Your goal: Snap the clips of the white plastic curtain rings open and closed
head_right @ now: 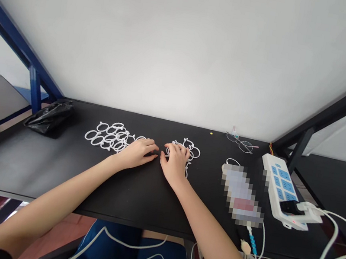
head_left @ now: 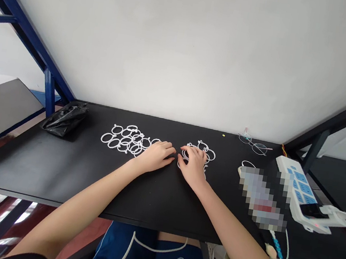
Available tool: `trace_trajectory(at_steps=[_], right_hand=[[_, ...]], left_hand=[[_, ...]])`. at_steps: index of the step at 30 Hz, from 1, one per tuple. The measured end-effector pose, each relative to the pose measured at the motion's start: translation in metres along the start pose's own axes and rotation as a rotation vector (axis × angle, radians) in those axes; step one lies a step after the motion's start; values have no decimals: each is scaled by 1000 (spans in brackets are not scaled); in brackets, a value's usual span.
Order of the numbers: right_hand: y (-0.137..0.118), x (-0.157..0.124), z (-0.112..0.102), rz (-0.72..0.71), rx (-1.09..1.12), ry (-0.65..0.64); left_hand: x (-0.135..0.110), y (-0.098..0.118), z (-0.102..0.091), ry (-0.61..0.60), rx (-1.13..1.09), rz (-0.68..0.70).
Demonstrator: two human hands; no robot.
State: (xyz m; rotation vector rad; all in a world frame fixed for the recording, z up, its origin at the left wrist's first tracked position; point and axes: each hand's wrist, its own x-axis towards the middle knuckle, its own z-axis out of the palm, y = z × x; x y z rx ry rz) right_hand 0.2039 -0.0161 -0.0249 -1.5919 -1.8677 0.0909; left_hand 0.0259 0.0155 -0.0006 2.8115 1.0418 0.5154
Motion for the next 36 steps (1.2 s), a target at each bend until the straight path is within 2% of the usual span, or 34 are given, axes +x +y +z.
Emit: trace_trajectory(at_steps=[9, 22, 29, 36], right_hand=[[0, 0, 0, -24, 46, 16], [-3, 1, -5, -26, 116, -52], [-4, 4, -8, -67, 184, 80], [-4, 2, -8, -66, 168, 58]], left_hand=[[1, 2, -1, -15, 10, -10], [1, 1, -1, -16, 5, 7], [1, 0, 1, -7, 12, 14], [1, 0, 1, -11, 8, 17]])
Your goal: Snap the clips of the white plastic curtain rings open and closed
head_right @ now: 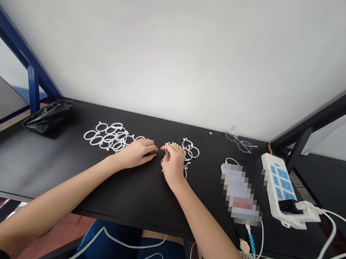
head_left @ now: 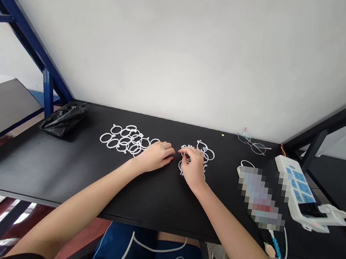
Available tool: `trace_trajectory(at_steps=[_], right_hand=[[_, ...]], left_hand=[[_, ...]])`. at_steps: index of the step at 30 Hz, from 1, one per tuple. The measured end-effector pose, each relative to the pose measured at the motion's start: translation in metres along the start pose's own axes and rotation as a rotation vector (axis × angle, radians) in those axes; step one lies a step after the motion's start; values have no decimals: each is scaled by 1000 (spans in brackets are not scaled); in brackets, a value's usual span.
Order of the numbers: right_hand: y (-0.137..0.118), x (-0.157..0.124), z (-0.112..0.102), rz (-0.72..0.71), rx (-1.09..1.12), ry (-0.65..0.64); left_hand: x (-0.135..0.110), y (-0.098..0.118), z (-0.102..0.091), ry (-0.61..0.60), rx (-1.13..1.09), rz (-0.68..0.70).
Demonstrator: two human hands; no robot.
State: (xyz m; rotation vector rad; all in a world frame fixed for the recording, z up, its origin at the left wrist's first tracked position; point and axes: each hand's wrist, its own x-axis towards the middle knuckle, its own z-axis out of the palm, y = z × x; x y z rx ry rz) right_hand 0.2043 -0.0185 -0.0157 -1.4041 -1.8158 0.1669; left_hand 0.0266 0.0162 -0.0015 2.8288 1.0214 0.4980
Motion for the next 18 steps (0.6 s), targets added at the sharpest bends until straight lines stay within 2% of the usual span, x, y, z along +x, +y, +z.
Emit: trace_trajectory(at_steps=[4, 13, 18], right_hand=[[-3, 1, -2, -12, 23, 29], [-7, 4, -9, -63, 200, 220], [-8, 3, -9, -70, 209, 266]], left_hand=[[0, 0, 0, -7, -3, -7], [-3, 3, -1, 12, -31, 9], [-3, 3, 1, -6, -48, 12]])
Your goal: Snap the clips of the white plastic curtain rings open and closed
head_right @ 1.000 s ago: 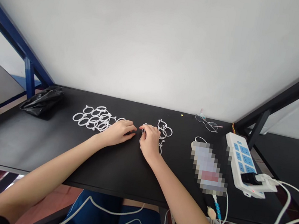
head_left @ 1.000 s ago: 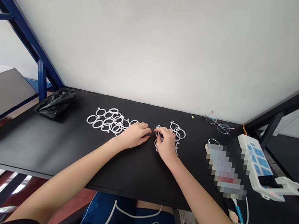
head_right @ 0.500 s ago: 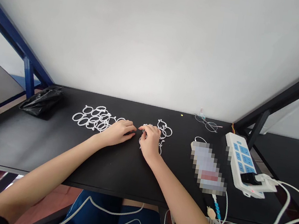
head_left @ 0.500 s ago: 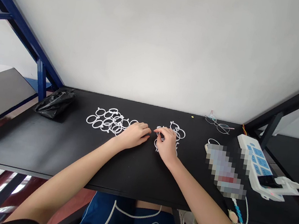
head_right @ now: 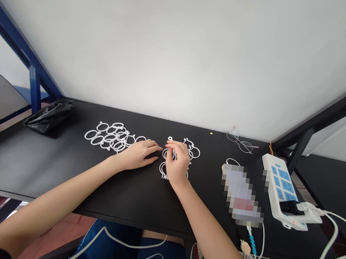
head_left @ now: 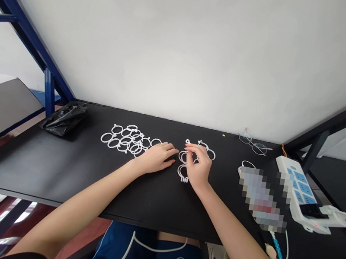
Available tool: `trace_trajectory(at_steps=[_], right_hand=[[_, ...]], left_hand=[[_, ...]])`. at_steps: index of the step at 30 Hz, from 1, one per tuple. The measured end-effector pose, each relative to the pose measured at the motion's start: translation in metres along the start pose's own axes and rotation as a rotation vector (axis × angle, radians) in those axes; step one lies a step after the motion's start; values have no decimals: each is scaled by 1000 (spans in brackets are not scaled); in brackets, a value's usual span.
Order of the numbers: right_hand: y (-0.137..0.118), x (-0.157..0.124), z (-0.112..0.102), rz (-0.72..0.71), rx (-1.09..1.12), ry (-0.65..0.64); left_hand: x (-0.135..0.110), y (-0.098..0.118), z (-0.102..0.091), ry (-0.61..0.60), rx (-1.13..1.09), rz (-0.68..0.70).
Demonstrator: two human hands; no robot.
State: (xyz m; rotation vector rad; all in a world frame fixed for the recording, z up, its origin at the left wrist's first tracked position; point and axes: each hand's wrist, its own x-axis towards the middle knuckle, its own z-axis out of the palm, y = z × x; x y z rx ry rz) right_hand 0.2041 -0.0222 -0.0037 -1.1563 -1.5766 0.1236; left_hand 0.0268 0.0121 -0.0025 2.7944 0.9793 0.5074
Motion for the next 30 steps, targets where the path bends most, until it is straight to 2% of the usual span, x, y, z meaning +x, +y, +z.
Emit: trace_trajectory(at_steps=[5, 9, 19, 30], right_hand=[[0, -1, 2, -95, 61, 34], [0, -2, 3, -140, 103, -6], [-3, -5, 6, -165, 125, -34], [-1, -7, 9, -129, 138, -58]], left_hand=[[0, 0, 1, 2, 5, 5], [0, -1, 1, 6, 8, 9], [0, 0, 3, 44, 14, 38], [1, -1, 5, 39, 11, 20]])
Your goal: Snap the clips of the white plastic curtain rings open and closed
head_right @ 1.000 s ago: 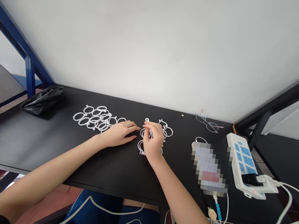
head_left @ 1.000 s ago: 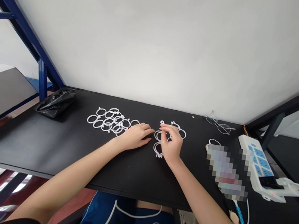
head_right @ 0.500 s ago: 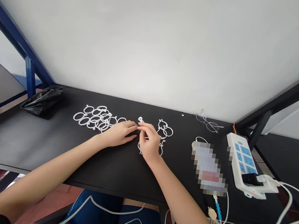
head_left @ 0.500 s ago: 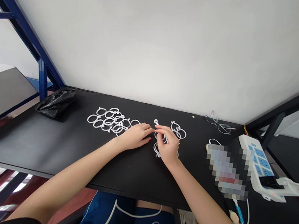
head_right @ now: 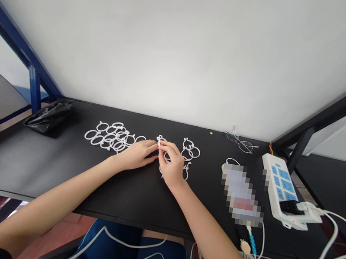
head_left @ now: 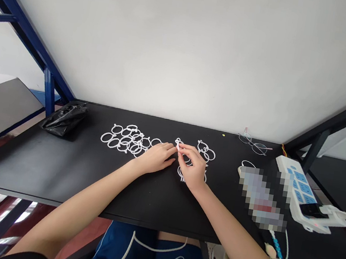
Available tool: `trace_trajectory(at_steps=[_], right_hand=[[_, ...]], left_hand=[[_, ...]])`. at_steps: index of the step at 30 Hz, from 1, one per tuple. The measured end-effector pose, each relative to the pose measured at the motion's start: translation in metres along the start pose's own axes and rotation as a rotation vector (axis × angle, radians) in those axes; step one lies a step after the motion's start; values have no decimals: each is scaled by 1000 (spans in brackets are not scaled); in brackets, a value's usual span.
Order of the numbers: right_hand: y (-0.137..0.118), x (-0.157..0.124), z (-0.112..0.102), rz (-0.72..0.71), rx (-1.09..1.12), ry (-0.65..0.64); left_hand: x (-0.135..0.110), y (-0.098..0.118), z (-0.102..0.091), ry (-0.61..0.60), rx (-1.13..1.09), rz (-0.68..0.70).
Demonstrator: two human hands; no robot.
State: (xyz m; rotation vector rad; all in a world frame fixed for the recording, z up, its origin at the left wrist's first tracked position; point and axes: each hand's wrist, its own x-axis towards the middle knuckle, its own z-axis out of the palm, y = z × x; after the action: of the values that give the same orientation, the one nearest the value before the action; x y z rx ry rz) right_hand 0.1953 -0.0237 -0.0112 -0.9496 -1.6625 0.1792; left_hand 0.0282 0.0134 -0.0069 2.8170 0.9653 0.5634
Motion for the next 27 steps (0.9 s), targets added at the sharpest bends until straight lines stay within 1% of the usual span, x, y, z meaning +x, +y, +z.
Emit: trace_trajectory(at_steps=[5, 12, 21, 27], right_hand=[[3, -1, 0, 20, 6, -11], [4, -3, 0, 38, 23, -12], [0, 1, -2, 8, -10, -30], [-1, 1, -2, 20, -24, -50]], left_hand=[[1, 1, -2, 7, -25, -16], [1, 1, -2, -2, 5, -21], [1, 2, -5, 14, -8, -14], [1, 4, -6, 28, -12, -3]])
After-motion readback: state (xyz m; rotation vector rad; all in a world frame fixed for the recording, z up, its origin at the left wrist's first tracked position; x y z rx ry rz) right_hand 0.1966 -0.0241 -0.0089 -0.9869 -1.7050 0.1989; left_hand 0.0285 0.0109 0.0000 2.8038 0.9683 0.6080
